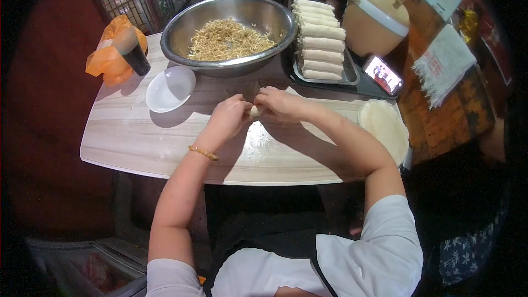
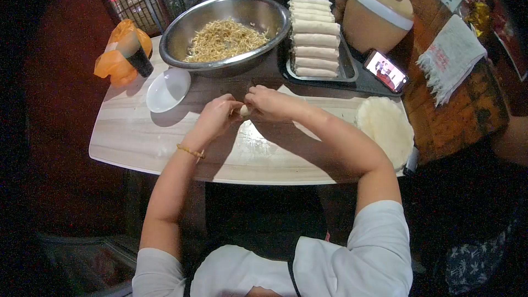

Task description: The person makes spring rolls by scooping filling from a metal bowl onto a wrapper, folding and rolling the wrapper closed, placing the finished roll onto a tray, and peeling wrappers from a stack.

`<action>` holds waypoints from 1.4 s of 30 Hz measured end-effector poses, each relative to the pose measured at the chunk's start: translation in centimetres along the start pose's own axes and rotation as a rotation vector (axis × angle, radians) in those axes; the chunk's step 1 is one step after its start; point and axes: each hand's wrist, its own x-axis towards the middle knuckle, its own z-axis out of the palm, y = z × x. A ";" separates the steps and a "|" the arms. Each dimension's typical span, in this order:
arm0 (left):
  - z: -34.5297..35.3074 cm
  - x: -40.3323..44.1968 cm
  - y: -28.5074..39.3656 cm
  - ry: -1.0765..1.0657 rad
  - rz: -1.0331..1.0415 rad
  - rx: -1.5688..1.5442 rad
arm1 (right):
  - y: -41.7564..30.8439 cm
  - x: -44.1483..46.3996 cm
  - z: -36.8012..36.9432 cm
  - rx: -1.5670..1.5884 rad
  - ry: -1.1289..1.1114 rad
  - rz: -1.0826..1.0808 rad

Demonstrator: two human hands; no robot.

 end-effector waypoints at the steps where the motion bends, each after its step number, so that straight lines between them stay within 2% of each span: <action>1: -0.4 0.4 -0.3 -0.046 -0.022 -0.060 | 0.2 0.4 -0.7 0.002 0.000 0.001; 3: -1.1 1.2 -0.9 -0.109 -0.105 -0.191 | 0.4 1.2 -2.0 0.081 -0.186 0.081; 4: -1.3 1.5 -1.2 -0.108 -0.107 -0.191 | 0.3 1.6 -2.6 0.082 -0.187 0.080; 6: -1.8 2.0 -1.9 -0.192 -0.134 -0.299 | 0.4 2.5 -3.7 0.270 -0.326 0.226; 8: -2.0 2.5 -2.8 -0.236 -0.122 -0.308 | 1.7 2.9 -3.3 0.317 -0.298 0.201; 10: -1.9 2.8 -3.6 -0.319 -0.215 -0.381 | 1.6 3.3 -3.8 0.280 -0.339 0.187; 13: -1.6 3.1 -4.8 -0.381 -0.244 -0.458 | 2.3 3.9 -3.8 0.302 -0.371 0.174; 21: -1.2 3.5 -6.3 -0.355 -0.241 -0.391 | 3.0 4.5 -3.7 0.305 -0.387 0.185; 23: -1.7 3.5 -5.6 -0.353 -0.229 -0.364 | 3.0 4.5 -3.6 0.291 -0.344 0.213; 25: -2.3 2.9 -3.2 -0.177 -0.105 -0.111 | 3.3 4.3 -3.0 0.250 -0.282 0.176; 27: -1.5 1.6 -0.5 -0.078 -0.103 0.181 | 2.8 3.8 -2.5 0.209 -0.219 0.139; 28: -0.7 1.2 0.3 -0.057 -0.098 0.282 | 1.9 3.3 -2.4 0.044 -0.127 0.135; 29: 0.1 0.6 1.2 -0.091 -0.162 0.286 | 0.9 2.7 -2.1 -0.121 -0.034 0.130; 30: 0.9 0.1 1.3 -0.089 -0.163 0.286 | 0.3 2.0 -1.3 -0.123 -0.035 0.129; 32: 2.5 -0.5 0.8 0.021 -0.070 0.513 | -0.7 0.6 0.7 -0.341 0.268 0.061; 34: 2.7 -0.5 0.9 -0.035 -0.121 0.503 | -1.9 -0.2 2.5 -0.358 0.353 0.082; 35: 3.2 -0.5 0.4 0.010 -0.113 0.519 | -2.2 -0.3 3.1 -0.372 0.436 0.107; 37: 3.2 -0.2 0.3 0.055 -0.105 0.536 | -2.0 -0.2 3.8 -0.453 0.461 0.076; 39: 2.6 1.0 0.3 -0.168 -0.269 0.440 | -1.8 0.0 4.0 -0.534 0.491 0.048; 40: 2.1 1.5 0.4 -0.168 -0.268 0.442 | -1.6 0.2 4.0 -0.537 0.434 0.078; 42: 1.1 2.4 0.6 -0.347 -0.375 0.370 | -1.2 0.6 4.2 -0.539 0.377 0.105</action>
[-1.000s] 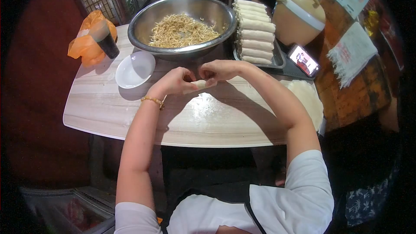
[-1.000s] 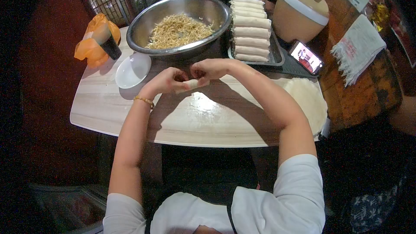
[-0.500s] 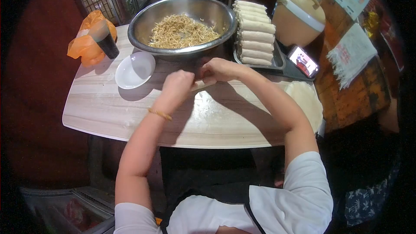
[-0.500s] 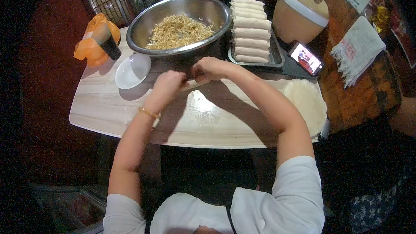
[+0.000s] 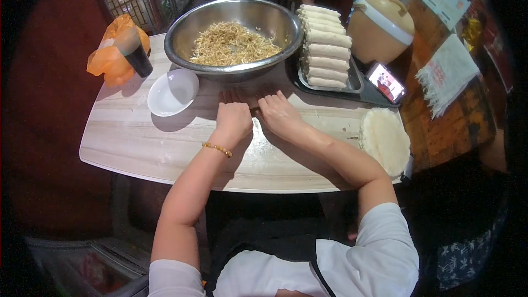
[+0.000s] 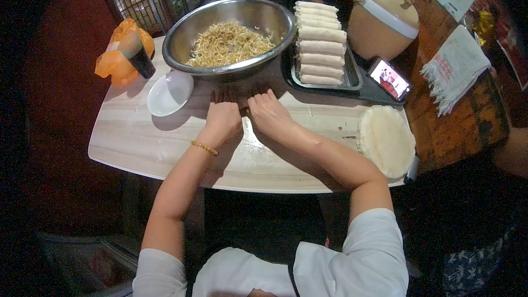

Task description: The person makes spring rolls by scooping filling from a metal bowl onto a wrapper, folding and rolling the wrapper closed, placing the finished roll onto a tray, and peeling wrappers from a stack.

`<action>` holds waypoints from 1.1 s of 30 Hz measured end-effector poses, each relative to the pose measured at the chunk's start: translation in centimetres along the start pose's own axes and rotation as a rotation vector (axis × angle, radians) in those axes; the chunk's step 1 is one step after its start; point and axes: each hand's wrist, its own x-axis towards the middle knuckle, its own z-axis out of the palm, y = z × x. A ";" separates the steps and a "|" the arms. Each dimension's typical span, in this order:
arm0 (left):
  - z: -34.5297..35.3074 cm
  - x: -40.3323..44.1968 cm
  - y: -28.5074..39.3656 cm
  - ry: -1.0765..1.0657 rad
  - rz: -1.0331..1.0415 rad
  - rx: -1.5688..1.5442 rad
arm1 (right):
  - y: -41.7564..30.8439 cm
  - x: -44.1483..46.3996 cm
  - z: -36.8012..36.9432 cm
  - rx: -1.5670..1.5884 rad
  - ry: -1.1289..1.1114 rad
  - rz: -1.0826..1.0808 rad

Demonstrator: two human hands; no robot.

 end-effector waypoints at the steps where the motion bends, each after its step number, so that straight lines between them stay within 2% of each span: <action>1: -0.1 0.4 -0.2 0.001 -0.003 0.000 | 0.1 0.2 0.4 -0.042 -0.035 -0.001; 4: 0.8 1.7 -1.1 -0.040 -0.018 -0.160 | 0.6 0.7 1.3 -0.058 -0.096 0.004; 9: 3.4 3.3 -3.3 0.127 0.025 -0.466 | 0.9 1.5 0.6 0.048 -0.120 0.037; 10: 3.3 3.1 -3.6 0.128 0.025 -0.466 | 1.1 1.8 0.4 0.073 -0.195 0.017; 12: 2.5 2.5 -4.5 0.020 -0.150 -0.852 | 1.4 2.3 0.5 0.092 -0.269 -0.007; 14: 2.4 0.3 -5.4 -0.053 -0.160 -0.841 | 1.8 2.6 1.7 0.031 -0.084 -0.056; 16: 4.0 -3.6 -5.9 0.488 -0.037 -0.632 | 2.5 3.4 1.5 -0.025 -0.051 -0.129; 18: 4.1 -7.3 -6.8 0.572 0.051 -0.751 | 3.2 4.0 1.8 -0.072 -0.018 -0.207; 20: 4.1 -10.5 -7.5 0.599 0.025 -0.689 | 3.8 4.2 2.6 0.020 0.033 -0.263; 21: 4.3 -11.7 -7.9 0.622 0.006 -0.631 | 3.3 4.7 1.2 0.040 -0.097 -0.220; 22: 4.8 -12.5 -8.3 0.626 -0.003 -0.629 | 3.2 4.9 1.4 0.043 -0.095 -0.228; 25: 5.3 -13.5 -8.6 0.713 -0.087 -0.743 | 2.9 4.9 1.8 0.141 0.001 -0.265; 27: 5.0 -13.5 -8.1 0.722 -0.071 -0.655 | 1.6 4.6 2.0 0.111 -0.116 -0.064; 28: 4.9 -13.5 -7.9 0.725 -0.044 -0.564 | 0.4 5.2 1.0 0.110 -0.116 -0.079; 30: 5.2 -13.7 -7.9 0.735 -0.053 -0.520 | -2.3 6.5 -0.9 0.211 -0.364 0.049; 32: 5.5 -13.8 -7.9 0.692 -0.069 -0.477 | -4.7 8.3 -1.1 0.363 -0.051 -0.045; 33: 4.8 -14.0 -7.7 0.700 -0.072 -0.480 | -6.0 9.8 -1.6 0.397 -0.029 -0.063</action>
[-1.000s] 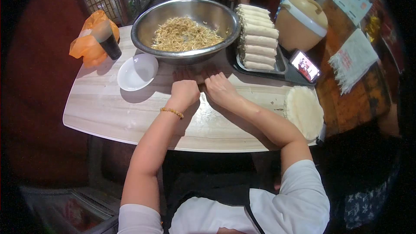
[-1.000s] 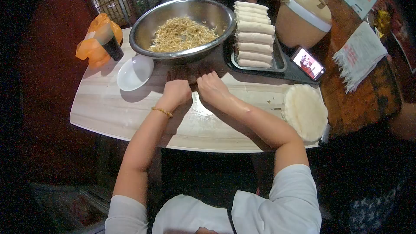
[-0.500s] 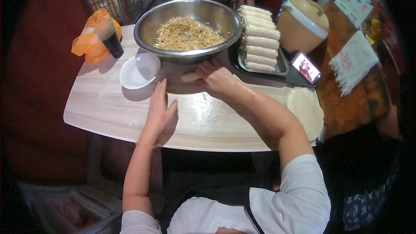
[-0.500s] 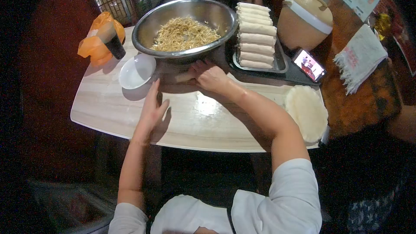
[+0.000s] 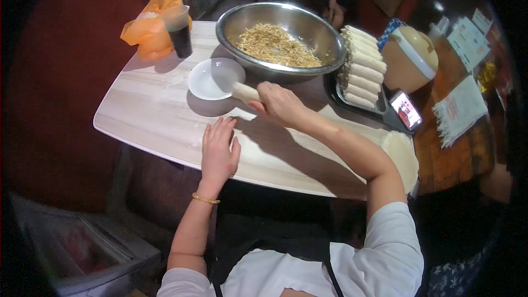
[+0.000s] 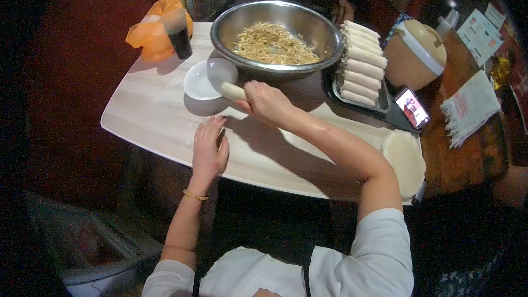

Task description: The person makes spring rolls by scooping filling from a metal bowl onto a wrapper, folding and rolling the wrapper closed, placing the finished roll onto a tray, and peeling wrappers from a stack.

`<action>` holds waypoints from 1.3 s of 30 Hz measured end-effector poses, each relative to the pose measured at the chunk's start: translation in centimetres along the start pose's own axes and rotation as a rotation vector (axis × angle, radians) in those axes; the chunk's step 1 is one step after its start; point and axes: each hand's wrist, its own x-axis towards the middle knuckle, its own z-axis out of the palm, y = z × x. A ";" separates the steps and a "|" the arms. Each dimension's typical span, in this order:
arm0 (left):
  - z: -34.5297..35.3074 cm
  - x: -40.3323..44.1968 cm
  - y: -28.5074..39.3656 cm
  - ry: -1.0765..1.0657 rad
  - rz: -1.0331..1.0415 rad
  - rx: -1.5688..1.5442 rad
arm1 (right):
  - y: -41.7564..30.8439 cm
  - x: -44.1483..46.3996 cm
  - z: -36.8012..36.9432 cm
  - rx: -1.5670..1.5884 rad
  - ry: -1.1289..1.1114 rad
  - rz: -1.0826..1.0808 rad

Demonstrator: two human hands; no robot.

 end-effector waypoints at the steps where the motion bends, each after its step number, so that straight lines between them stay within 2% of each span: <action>1: 0.2 -0.2 -0.2 0.008 -0.007 0.002 | -1.1 1.8 0.0 0.034 0.020 -0.023; 5: -0.1 -0.1 -0.4 0.067 0.012 0.016 | -3.6 8.4 1.2 0.065 0.072 -0.032; 10: 0.2 -0.4 -0.9 0.095 -0.010 -0.062 | -3.3 12.9 4.6 -0.060 -0.001 0.047; 20: 0.0 -0.5 -0.9 0.063 -0.018 -0.110 | -1.2 12.4 7.8 -0.140 -0.050 0.044; 31: 0.4 -0.6 -0.8 0.081 -0.039 -0.075 | -1.9 12.7 6.5 -0.169 -0.031 0.044; 33: 0.4 -0.6 -0.7 0.077 -0.042 -0.070 | -2.2 12.8 5.8 -0.230 0.028 -0.034; 35: 0.3 -0.5 -0.7 0.061 -0.038 -0.072 | -2.6 12.3 5.0 -0.251 0.020 -0.012; 38: 0.1 -0.4 -0.5 0.098 -0.002 -0.095 | -2.4 10.1 3.0 -0.349 0.111 -0.268; 39: 0.1 -0.5 -0.5 0.076 0.013 -0.105 | -1.9 8.9 2.0 -0.356 0.111 -0.240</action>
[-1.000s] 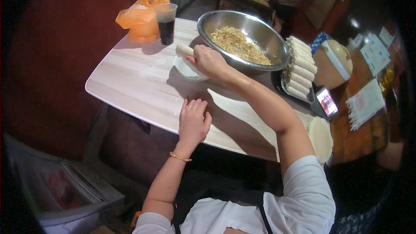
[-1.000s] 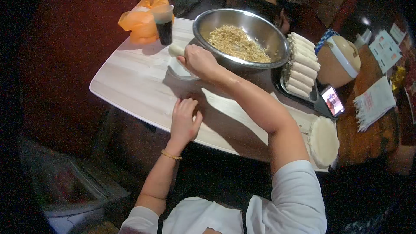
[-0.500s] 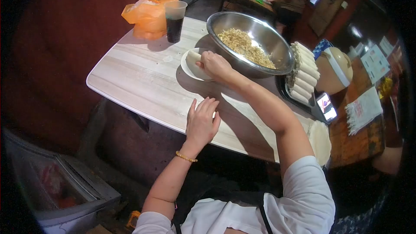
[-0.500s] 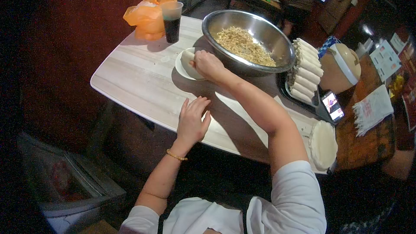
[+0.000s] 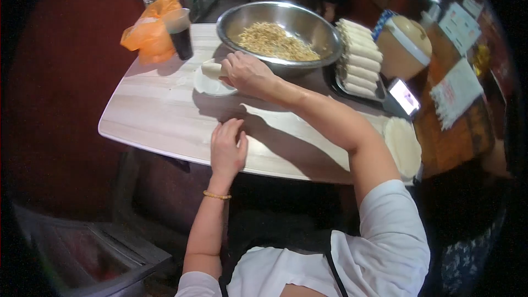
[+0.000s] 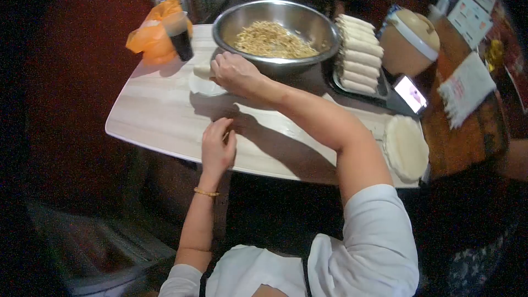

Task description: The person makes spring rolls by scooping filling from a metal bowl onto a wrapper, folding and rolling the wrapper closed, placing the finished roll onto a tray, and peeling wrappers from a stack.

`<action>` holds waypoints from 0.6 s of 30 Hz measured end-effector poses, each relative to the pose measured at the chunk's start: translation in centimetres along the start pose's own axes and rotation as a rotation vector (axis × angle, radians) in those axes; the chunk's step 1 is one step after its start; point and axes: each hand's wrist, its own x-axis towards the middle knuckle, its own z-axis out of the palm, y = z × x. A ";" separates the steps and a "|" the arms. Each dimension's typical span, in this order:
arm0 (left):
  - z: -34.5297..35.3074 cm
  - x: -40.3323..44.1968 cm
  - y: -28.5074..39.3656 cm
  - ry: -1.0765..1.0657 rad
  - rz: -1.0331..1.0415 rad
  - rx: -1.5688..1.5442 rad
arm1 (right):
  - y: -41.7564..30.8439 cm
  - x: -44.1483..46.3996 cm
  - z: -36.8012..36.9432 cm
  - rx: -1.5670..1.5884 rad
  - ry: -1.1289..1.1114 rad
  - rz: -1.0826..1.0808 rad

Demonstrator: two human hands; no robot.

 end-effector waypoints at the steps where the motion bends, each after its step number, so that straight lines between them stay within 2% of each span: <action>1: 0.0 0.0 0.0 0.021 0.022 -0.007 | 0.6 -1.3 -1.3 -0.046 0.044 -0.084; 3: -0.3 0.2 0.6 0.009 0.043 -0.072 | 2.3 -4.7 -3.0 -0.193 0.081 -0.229; 4: -0.3 0.2 0.8 -0.006 0.055 -0.082 | 3.3 -6.8 -4.0 -0.261 0.013 -0.265; 6: 0.3 0.1 1.4 -0.038 0.098 -0.069 | 5.2 -11.4 -4.8 -0.323 -0.020 -0.291; 7: 0.5 0.2 2.7 -0.110 0.037 -0.157 | 5.9 -13.7 -5.6 -0.298 -0.045 -0.276; 9: 2.0 0.5 5.0 -0.137 0.149 -0.163 | 6.3 -17.8 -6.9 -0.331 -0.102 -0.254; 11: 3.5 0.8 7.4 -0.179 0.293 -0.098 | 4.9 -21.1 -7.9 -0.216 -0.103 -0.207; 15: 6.8 0.6 10.9 -0.257 0.401 0.062 | 0.5 -24.6 -9.9 0.002 -0.105 -0.104; 18: 7.6 -0.3 11.6 -0.332 0.411 0.096 | -0.6 -26.2 -9.8 0.025 -0.097 -0.129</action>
